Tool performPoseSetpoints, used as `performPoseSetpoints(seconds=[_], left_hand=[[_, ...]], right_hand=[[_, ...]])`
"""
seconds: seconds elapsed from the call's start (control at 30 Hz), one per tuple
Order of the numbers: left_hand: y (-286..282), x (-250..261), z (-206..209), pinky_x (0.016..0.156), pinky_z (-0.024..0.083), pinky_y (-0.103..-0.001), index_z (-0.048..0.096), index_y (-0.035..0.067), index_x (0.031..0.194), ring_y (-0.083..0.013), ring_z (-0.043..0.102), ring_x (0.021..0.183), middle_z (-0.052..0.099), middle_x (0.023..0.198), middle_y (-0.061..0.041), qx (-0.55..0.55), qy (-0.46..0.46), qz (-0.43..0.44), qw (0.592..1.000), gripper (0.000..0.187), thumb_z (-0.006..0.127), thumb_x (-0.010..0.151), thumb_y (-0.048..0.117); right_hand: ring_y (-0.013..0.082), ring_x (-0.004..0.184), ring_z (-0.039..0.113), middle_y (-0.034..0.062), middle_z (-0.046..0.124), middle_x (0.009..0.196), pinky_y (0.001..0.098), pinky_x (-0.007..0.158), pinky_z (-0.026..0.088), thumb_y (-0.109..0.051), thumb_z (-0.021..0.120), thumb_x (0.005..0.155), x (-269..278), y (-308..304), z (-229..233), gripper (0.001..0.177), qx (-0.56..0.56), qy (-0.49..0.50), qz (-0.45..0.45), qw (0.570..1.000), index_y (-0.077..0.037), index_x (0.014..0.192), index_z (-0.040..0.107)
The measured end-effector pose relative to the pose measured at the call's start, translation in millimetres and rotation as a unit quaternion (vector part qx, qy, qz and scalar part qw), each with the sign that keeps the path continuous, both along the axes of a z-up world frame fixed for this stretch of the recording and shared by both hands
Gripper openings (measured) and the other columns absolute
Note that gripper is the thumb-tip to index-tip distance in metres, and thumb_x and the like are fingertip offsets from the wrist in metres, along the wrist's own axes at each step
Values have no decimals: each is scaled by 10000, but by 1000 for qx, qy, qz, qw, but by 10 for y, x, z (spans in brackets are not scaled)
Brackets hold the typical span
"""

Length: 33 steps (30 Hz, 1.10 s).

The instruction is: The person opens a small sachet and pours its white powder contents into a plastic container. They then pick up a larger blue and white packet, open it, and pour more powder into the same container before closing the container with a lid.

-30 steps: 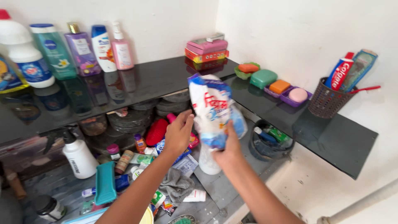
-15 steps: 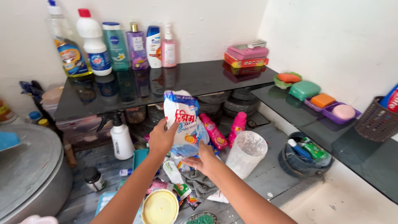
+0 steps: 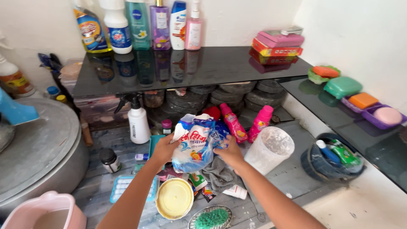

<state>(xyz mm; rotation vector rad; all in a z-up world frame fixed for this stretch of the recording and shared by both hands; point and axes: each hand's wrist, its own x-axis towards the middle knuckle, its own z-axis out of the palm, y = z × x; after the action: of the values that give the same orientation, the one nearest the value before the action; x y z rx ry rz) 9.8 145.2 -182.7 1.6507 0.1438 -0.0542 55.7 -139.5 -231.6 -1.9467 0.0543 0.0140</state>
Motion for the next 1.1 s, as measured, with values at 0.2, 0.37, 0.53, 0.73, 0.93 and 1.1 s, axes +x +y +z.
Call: performPoseSetpoints(seconds=[0.2,0.37,0.53,0.73,0.93,1.1], left_hand=[[168,148,140,812,582,-357,680,41,1255,-215,743,950,745,1122,-156,153,-252,-17,956,462,771,804,85],[150,24,349,770,626,-334,635,47,1269,-183,780,884,796,1022,-130,89,-143,-2,986,500,791,798,102],[186,-140,593,722,614,-325,742,36,1063,-195,797,797,805,886,-115,192,-141,87,967,312,832,784,142],[59,-201,629,647,547,-434,748,93,844,-304,712,747,719,890,-43,457,-250,114,846,90,779,768,131],[42,-300,388,761,585,-401,709,87,873,-258,697,921,643,1144,-65,577,-366,-18,730,41,671,861,97],[109,-482,345,951,508,-429,729,19,942,-318,566,1169,514,1390,-162,499,-306,-64,809,174,647,861,149]], right_hand=[[181,1222,504,196,464,1498,341,968,443,-131,942,759,336,186,456,1147,-13,-46,113,992,-145,1603,166],[121,922,721,85,779,1058,286,772,564,-128,823,815,276,365,855,621,63,-40,123,990,-104,1373,552],[113,776,739,71,781,872,286,663,559,-106,871,767,165,453,1097,340,-34,-168,107,979,-58,1037,669],[190,721,746,65,753,836,339,632,581,-22,788,698,-20,763,1248,227,-100,-194,23,976,-133,896,791],[263,753,692,98,691,850,395,680,536,-75,813,689,-150,833,1257,279,-189,-257,19,948,-223,925,829],[210,691,744,-42,678,1221,374,683,577,-119,716,743,-10,774,1254,293,-93,-99,149,980,-200,1012,798]])
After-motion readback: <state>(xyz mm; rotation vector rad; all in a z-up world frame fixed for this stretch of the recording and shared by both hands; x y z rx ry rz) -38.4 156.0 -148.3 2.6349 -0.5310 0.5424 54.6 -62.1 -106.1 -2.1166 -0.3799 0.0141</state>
